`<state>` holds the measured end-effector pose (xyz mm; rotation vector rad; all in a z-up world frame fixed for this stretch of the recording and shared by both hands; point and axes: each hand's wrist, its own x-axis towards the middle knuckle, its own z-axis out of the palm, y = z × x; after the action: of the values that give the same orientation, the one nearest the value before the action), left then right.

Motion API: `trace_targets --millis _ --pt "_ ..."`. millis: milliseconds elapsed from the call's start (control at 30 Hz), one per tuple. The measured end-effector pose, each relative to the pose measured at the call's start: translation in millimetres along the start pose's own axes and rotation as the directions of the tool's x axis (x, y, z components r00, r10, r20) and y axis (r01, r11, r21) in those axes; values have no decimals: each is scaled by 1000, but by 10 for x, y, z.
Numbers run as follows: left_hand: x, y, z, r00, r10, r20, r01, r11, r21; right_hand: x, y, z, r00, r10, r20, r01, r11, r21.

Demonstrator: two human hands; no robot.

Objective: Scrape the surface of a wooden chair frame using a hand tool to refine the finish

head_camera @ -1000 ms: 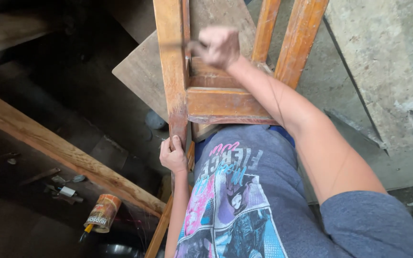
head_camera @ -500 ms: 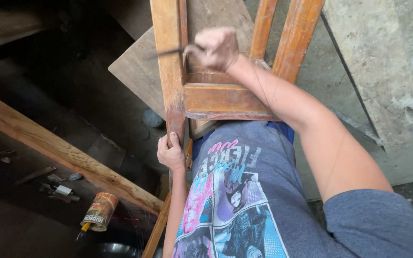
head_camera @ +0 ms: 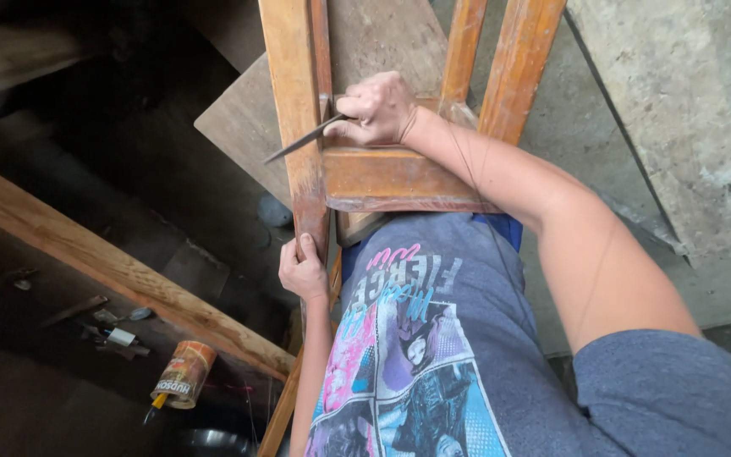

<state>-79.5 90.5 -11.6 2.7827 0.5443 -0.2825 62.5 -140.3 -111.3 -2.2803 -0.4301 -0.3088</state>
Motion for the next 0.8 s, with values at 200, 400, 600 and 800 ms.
trace_targets --millis 200,400,600,800 --pt "1 -60 43 999 46 3 -46 999 23 77 97 -130 990 -137 36 139 988 -69" --pt "1 8 -14 1000 -2 2 2 1000 8 -117 151 -119 928 -339 156 349 937 -36" --pt "-7 5 -29 1000 5 7 -5 1000 7 -45 235 -119 907 -401 124 417 895 -158" --pt "5 -4 -13 999 28 -16 -27 999 39 -79 159 -169 992 -124 -34 115 974 -198"
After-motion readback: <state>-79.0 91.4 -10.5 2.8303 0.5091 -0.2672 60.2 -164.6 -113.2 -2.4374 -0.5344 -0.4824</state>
